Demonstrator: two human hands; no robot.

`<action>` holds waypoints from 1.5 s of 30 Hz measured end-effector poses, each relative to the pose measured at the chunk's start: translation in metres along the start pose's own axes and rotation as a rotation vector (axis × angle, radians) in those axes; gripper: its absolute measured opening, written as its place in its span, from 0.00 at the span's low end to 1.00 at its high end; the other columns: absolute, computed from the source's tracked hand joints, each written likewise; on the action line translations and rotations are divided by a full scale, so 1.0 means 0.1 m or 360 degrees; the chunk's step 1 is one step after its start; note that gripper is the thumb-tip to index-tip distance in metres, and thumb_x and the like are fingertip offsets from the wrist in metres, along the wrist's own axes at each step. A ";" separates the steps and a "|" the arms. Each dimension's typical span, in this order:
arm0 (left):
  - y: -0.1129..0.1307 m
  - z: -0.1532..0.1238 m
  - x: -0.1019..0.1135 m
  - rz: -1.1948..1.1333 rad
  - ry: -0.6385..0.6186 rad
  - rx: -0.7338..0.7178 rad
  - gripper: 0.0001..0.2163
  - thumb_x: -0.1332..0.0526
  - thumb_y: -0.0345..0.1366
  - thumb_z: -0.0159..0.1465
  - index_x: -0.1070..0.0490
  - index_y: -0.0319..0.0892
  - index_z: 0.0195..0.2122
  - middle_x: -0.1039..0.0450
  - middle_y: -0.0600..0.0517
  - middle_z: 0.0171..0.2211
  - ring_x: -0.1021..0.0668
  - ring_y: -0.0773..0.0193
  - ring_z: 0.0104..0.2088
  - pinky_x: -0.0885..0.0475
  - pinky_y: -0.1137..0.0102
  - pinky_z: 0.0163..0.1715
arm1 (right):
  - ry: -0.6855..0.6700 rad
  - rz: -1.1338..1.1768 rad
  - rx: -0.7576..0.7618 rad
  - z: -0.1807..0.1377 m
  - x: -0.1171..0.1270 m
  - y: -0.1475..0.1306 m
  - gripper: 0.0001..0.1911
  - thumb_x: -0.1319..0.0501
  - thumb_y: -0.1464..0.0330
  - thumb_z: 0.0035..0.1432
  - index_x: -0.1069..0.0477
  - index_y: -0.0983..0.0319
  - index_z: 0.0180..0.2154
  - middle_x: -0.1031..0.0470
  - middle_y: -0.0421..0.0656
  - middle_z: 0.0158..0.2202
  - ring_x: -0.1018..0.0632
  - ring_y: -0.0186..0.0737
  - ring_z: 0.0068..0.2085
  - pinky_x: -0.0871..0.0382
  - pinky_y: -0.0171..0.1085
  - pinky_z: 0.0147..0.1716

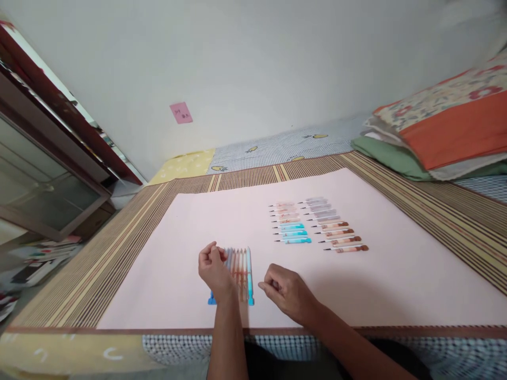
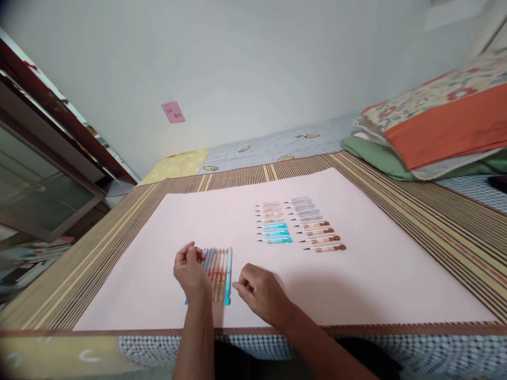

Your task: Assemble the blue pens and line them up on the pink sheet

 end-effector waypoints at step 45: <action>-0.25 -0.35 -0.34 -0.0184 -0.0338 0.0370 0.12 0.35 0.40 0.57 0.29 0.40 0.37 0.32 0.57 0.24 0.31 0.71 0.23 0.36 0.73 0.28 | 0.0413 -0.1146 -0.0258 0.09 0.83 0.81 0.15 0.47 0.79 0.58 0.25 0.61 0.39 0.24 0.47 0.39 0.28 0.47 0.43 0.41 0.42 0.41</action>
Point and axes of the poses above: each hand's wrist, its own z-axis towards the middle knuckle, its own x-axis out of the back of the hand, y = z × x, the point moved 6 cm from there along z, towards the middle knuckle
